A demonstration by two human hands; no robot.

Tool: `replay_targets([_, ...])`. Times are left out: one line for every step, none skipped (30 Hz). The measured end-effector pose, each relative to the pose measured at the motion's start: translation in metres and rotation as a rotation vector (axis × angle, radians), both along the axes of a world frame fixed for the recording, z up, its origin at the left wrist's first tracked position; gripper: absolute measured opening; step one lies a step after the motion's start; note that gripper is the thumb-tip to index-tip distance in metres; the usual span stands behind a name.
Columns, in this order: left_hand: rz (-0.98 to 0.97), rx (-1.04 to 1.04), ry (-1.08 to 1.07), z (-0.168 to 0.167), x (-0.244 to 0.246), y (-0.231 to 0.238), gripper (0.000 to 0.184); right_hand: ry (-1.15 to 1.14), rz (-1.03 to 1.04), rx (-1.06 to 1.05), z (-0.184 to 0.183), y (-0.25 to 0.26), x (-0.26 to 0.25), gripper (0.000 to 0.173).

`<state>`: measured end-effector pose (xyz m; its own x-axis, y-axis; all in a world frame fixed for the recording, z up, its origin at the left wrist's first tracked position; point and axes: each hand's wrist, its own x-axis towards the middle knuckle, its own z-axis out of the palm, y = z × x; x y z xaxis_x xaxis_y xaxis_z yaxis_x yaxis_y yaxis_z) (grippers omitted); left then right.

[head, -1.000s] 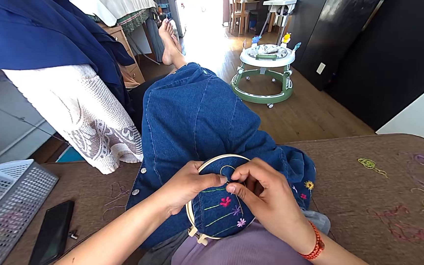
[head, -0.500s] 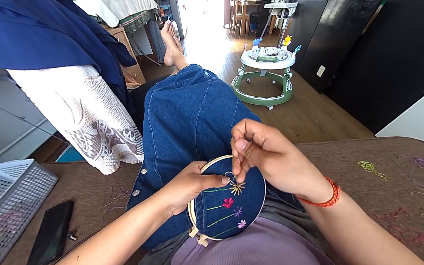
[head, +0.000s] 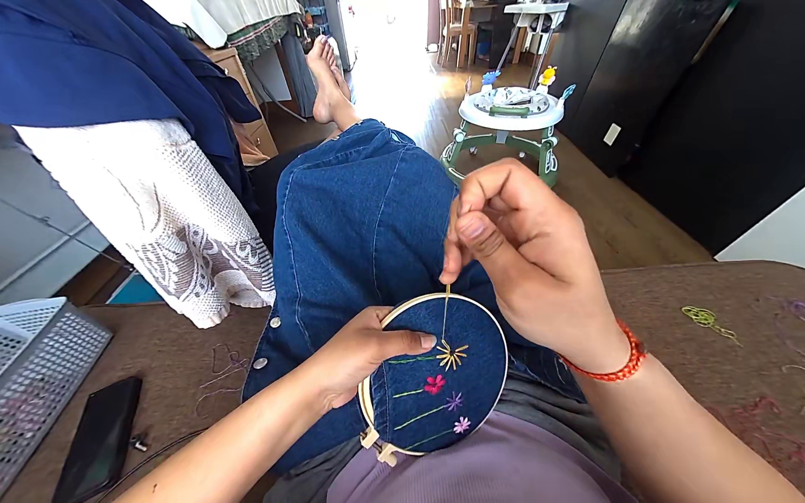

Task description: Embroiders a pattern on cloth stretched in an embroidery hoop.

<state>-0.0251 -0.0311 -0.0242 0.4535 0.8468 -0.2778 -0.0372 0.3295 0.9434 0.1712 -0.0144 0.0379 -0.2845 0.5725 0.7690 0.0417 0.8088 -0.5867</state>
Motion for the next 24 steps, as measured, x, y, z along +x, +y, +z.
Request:
replay_targets([0.011, -0.004, -0.004, -0.001, 0.000, 0.000, 0.014, -0.053, -0.062, 0.034, -0.004, -0.003, 0.004, 0.007])
replay_targets([0.020, -0.007, -0.013, -0.001, 0.000, -0.001, 0.014, -0.118, -0.129, 0.065, -0.010, -0.007, 0.008, 0.007])
replay_targets([0.030, -0.009, -0.022, -0.002, 0.001, -0.001, 0.014, -0.193, -0.196, 0.092, -0.018, -0.012, 0.011, 0.008])
replay_targets([0.039, -0.009, -0.028, -0.002, 0.001, -0.002, 0.014, -0.264, -0.253, 0.111, -0.027, -0.017, 0.014, 0.008])
replay_targets([0.047, -0.009, -0.033, -0.002, 0.002, -0.002, 0.014, -0.325, -0.293, 0.118, -0.039, -0.021, 0.017, 0.008])
replay_targets([0.055, -0.010, -0.040, -0.002, 0.003, -0.003, 0.014, -0.371, -0.317, 0.109, -0.050, -0.026, 0.019, 0.008])
replay_targets([0.062, -0.010, -0.047, -0.002, 0.003, -0.003, 0.014, -0.405, -0.322, 0.087, -0.061, -0.030, 0.021, 0.008])
replay_targets([0.069, -0.009, -0.051, -0.002, 0.004, -0.004, 0.014, -0.425, -0.317, 0.057, -0.071, -0.034, 0.022, 0.008])
replay_targets([0.077, -0.008, -0.052, -0.002, 0.004, -0.004, 0.014, -0.436, -0.313, 0.028, -0.080, -0.038, 0.023, 0.009])
replay_targets([0.085, -0.007, -0.050, -0.002, 0.005, -0.004, 0.014, -0.436, -0.317, 0.002, -0.087, -0.041, 0.024, 0.010])
replay_targets([0.093, -0.006, -0.052, -0.002, 0.005, -0.004, 0.014, -0.429, -0.332, -0.016, -0.092, -0.043, 0.024, 0.011])
replay_targets([0.098, -0.010, -0.056, -0.003, 0.005, -0.004, 0.014, -0.415, -0.354, -0.026, -0.097, -0.045, 0.024, 0.012])
replay_targets([0.101, -0.014, -0.059, -0.003, 0.005, -0.005, 0.013, -0.401, -0.376, -0.029, -0.100, -0.045, 0.023, 0.013])
replay_targets([0.103, -0.014, -0.064, -0.003, 0.005, -0.005, 0.013, -0.389, -0.395, -0.031, -0.103, -0.046, 0.023, 0.014])
replay_targets([0.108, -0.012, -0.062, -0.003, 0.005, -0.005, 0.014, -0.377, -0.407, -0.034, -0.104, -0.046, 0.022, 0.014])
replay_targets([0.116, -0.010, -0.057, -0.003, 0.006, -0.005, 0.013, -0.361, -0.411, -0.040, -0.105, -0.046, 0.021, 0.015])
replay_targets([0.122, -0.012, -0.058, -0.002, 0.006, -0.005, 0.013, -0.351, -0.413, -0.047, -0.105, -0.046, 0.021, 0.015])
replay_targets([0.124, -0.014, -0.060, -0.003, 0.005, -0.005, 0.013, -0.347, -0.419, -0.052, -0.105, -0.046, 0.020, 0.015])
replay_targets([0.124, -0.016, -0.064, -0.003, 0.005, -0.005, 0.013, -0.344, -0.430, -0.055, -0.105, -0.046, 0.019, 0.015])
replay_targets([0.125, -0.018, -0.068, -0.003, 0.005, -0.005, 0.013, -0.345, -0.439, -0.058, -0.105, -0.047, 0.019, 0.015])
replay_targets([0.125, -0.020, -0.068, -0.004, 0.005, -0.005, 0.013, -0.347, -0.443, -0.060, -0.105, -0.047, 0.019, 0.016])
replay_targets([0.127, -0.022, -0.066, -0.004, 0.005, -0.005, 0.013, -0.349, -0.447, -0.061, -0.105, -0.047, 0.019, 0.016])
replay_targets([0.127, -0.026, -0.068, -0.004, 0.005, -0.005, 0.014, -0.350, -0.450, -0.063, -0.105, -0.047, 0.018, 0.016])
replay_targets([0.130, -0.031, -0.071, -0.004, 0.005, -0.005, 0.014, -0.351, -0.452, -0.067, -0.105, -0.047, 0.018, 0.016])
